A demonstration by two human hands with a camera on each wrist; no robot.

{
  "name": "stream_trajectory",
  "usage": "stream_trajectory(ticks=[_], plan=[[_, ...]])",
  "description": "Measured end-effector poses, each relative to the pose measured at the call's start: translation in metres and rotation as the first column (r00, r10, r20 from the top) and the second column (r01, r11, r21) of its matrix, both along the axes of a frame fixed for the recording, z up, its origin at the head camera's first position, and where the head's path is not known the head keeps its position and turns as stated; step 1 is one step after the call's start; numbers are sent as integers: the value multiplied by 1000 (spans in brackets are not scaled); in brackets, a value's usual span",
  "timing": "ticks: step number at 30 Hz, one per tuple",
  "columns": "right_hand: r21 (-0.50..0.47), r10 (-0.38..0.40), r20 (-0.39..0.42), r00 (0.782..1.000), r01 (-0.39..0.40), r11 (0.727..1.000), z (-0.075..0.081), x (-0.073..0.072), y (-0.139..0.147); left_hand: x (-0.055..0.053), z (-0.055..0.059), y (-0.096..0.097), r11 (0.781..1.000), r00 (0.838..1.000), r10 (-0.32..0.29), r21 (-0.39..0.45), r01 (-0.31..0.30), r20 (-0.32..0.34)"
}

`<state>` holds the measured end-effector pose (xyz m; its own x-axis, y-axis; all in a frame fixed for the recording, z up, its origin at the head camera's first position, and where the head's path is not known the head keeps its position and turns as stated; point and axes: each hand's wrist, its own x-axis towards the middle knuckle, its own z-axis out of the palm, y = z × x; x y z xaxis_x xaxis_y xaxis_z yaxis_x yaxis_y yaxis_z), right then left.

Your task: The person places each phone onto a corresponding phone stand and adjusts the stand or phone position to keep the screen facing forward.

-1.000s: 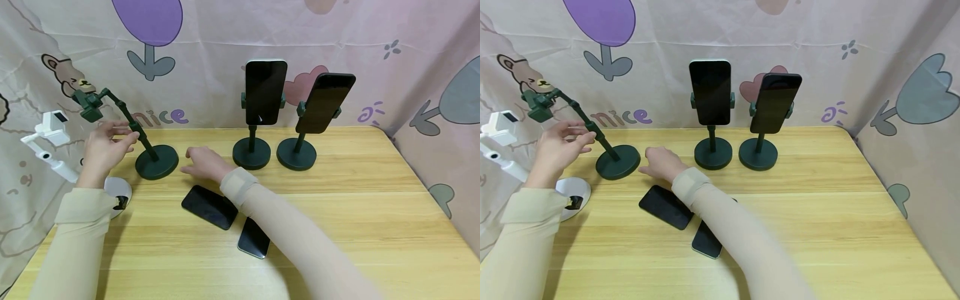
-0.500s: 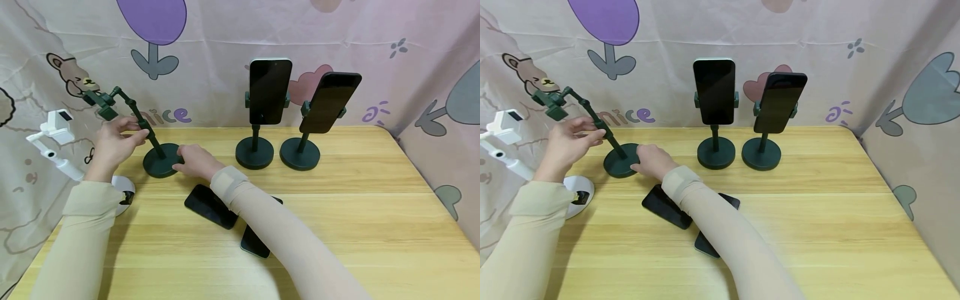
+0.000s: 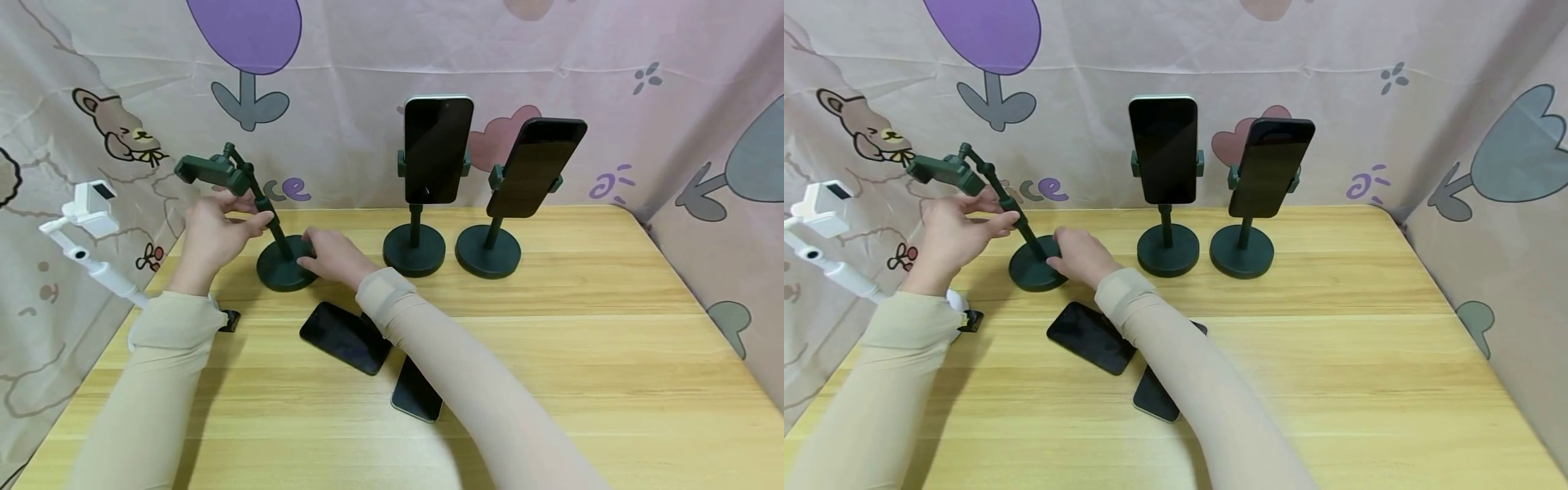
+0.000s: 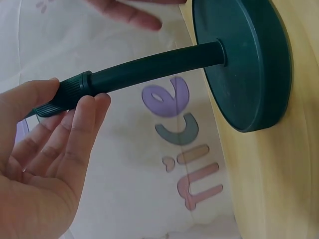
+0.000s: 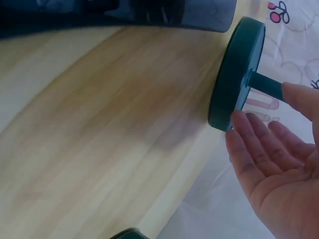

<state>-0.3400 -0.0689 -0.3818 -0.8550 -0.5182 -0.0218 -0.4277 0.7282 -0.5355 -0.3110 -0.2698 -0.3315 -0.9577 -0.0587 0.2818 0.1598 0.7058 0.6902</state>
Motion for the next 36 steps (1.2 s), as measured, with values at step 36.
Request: stream_trajectory(ticks=[36], plan=[[-158,162,-62,985,-170,973,-6,2,60,22,2,71,992,993,-119,-54,118,-10]])
